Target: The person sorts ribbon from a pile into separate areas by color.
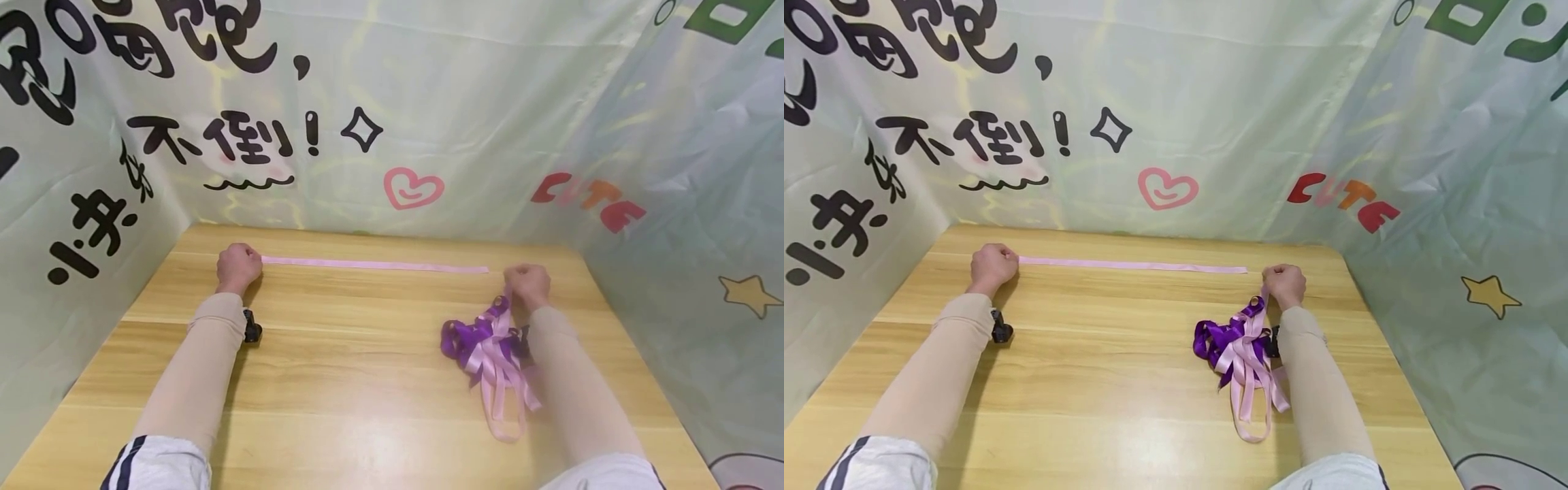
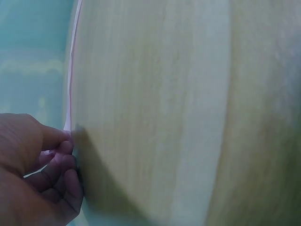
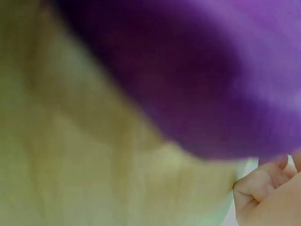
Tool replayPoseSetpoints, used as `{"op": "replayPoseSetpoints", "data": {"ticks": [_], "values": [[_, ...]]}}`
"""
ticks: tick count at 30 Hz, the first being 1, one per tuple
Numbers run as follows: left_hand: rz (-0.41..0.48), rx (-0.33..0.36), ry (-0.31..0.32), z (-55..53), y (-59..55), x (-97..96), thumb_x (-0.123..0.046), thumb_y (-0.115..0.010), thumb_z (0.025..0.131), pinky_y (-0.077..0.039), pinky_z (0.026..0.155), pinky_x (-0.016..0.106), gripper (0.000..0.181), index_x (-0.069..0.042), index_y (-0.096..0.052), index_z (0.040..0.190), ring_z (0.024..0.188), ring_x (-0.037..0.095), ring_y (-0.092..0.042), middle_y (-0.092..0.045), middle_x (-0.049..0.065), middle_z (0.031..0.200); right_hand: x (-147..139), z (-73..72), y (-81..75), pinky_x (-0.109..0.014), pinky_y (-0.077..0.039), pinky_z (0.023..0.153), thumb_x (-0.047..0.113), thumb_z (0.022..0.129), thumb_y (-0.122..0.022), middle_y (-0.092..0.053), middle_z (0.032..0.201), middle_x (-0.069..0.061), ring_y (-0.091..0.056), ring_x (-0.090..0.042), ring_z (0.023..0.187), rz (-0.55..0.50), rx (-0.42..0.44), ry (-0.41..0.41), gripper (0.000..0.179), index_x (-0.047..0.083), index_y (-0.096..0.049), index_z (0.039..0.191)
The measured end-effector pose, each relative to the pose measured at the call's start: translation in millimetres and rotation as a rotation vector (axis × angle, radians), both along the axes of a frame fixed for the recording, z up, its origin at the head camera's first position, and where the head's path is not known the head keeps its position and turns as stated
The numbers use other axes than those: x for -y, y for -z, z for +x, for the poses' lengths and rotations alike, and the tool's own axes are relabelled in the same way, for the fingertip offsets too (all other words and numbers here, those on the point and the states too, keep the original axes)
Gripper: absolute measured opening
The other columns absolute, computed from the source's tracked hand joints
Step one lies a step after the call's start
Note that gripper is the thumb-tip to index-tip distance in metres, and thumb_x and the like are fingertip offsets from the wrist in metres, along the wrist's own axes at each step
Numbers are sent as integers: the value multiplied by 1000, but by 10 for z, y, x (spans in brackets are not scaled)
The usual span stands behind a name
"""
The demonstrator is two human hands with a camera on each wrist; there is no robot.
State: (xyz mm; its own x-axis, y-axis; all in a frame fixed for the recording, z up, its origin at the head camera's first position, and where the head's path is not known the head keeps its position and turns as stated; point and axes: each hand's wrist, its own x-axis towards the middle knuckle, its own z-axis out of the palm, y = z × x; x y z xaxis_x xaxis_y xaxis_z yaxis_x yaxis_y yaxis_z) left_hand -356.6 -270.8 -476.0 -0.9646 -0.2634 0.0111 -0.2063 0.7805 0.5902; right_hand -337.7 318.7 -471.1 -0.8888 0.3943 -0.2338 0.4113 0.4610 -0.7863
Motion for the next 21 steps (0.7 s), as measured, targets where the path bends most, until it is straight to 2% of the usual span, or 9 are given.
{"op": "replayPoseSetpoints", "data": {"ticks": [4,7,10,11,14,17,18,21], "values": [[33,8,11,-1,-19,18,-18,-48,101,-50,94,57,30,5,-66,110,106,45,-59,-65,27,115,-46,-21,-5,-54,-41,120,27,102,-58,-57,147,-26,-52,-42,136,-49,-20,12,50,0,-59,145],[71,4,42,18,-44,45,-21,-49,103,-46,103,61,41,8,-59,130,119,51,-55,-62,32,128,-98,-6,-28,-55,-35,124,37,107,-53,-54,153,-26,-49,-45,142,-27,-24,-4,53,2,-57,147],[104,-10,61,79,-95,70,-24,-48,104,-41,110,64,56,8,-42,150,130,55,-49,-55,37,140,-137,72,-82,-60,-31,124,45,109,-46,-53,153,-29,-48,-47,143,36,-31,-63,58,1,-58,146],[110,-14,63,102,-112,76,-25,-48,105,-42,108,64,60,7,-36,155,125,55,-51,-56,37,137,-144,108,-105,-61,-31,124,45,110,-45,-53,152,-30,-47,-48,143,44,-38,-88,59,0,-58,145],[86,-41,70,179,-161,76,-26,-48,104,-48,91,57,63,3,-32,159,93,44,-60,-66,26,101,-160,217,-186,-63,-32,122,47,110,-42,-53,151,-32,-48,-50,142,95,-61,-162,62,-2,-58,144],[48,-86,112,291,-238,30,-27,-49,105,-46,71,43,60,1,-38,156,67,27,-55,-61,12,76,-163,330,-279,-64,-34,120,47,110,-44,-53,151,-33,-49,-51,141,133,-90,-201,63,-4,-56,145],[35,-106,133,335,-268,4,-27,-49,105,-45,68,41,57,1,-41,154,65,25,-56,-62,11,74,-159,367,-311,-63,-36,120,47,110,-44,-54,150,-33,-50,-51,139,148,-98,-209,64,-4,-56,145],[25,-145,196,471,-343,-108,-27,-51,105,-48,67,40,54,1,-46,151,72,28,-65,-71,18,90,-113,490,-407,-62,-39,117,43,109,-48,-56,146,-34,-54,-51,135,184,-141,-248,61,-5,-57,144]]}}
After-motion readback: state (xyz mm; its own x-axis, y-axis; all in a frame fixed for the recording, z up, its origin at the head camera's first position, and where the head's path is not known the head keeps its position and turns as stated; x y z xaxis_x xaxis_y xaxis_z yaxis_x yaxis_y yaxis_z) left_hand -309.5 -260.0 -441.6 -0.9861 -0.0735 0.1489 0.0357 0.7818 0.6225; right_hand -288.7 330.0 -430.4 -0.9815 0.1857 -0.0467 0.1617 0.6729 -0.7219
